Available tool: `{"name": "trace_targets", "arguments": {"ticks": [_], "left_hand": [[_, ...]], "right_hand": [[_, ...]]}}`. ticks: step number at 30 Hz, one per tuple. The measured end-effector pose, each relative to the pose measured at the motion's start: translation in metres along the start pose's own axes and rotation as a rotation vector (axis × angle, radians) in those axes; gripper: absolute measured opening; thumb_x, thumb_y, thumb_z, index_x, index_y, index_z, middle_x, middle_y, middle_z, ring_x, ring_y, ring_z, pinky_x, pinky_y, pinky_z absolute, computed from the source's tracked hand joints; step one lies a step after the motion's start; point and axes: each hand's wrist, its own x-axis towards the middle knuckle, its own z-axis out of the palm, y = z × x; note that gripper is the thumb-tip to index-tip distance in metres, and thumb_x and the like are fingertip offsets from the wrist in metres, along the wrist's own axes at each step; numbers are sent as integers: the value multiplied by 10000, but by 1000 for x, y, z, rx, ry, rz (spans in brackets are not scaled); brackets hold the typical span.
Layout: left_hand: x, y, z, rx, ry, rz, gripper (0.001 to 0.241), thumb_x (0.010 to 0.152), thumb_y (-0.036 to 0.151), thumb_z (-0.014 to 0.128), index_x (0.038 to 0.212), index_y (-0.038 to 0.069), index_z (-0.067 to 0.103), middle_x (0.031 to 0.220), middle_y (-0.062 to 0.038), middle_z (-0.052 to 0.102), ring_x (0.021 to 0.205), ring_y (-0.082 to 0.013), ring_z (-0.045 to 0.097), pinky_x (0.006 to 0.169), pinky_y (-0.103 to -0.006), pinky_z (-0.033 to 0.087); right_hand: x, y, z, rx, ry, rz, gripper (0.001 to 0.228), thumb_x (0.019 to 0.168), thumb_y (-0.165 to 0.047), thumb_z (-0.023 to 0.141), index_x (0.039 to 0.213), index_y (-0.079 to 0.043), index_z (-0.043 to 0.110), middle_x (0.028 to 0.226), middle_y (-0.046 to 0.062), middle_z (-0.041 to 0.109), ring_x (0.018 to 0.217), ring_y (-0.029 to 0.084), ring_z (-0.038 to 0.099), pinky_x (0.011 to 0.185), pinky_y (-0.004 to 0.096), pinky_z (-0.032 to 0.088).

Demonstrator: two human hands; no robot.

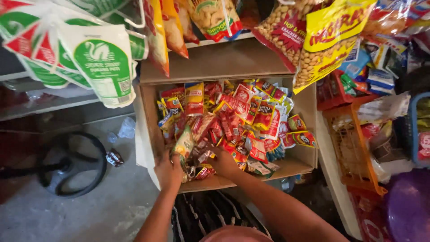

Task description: Sorting and organizing various food sachets and packets from a cardboard box onto store shelves.

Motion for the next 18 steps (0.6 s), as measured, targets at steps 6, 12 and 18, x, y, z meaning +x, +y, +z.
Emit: {"name": "trace_targets", "arguments": {"ticks": [6, 12, 18], "left_hand": [[15, -49, 63, -815, 86, -76, 422, 1039, 270, 496, 1322, 4, 659, 1382, -149, 623, 1275, -258, 560, 1077, -443, 417], [-5, 54, -62, -1707, -439, -106, 629, 899, 294, 528, 1497, 109, 461, 1408, -72, 603, 1239, -231, 616, 1003, -441, 517], [19, 72, -109, -1269, -394, 234, 509, 969, 432, 639, 1295, 40, 653, 1230, -105, 735, 1115, -176, 685, 974, -362, 523]], "right_hand": [[16, -24, 1, 1062, -26, 431, 455, 986, -342, 669, 1333, -49, 637, 1204, 86, 708, 1061, 164, 690, 889, 405, 559], [13, -135, -72, 1474, 127, 188, 251, 911, -180, 695, 1097, -14, 723, 1006, 45, 761, 890, 147, 712, 809, 307, 564], [38, -103, -71, 1011, 341, -113, 290, 1038, -184, 797, 882, 54, 741, 819, -14, 655, 749, 72, 532, 651, 277, 398]]}}
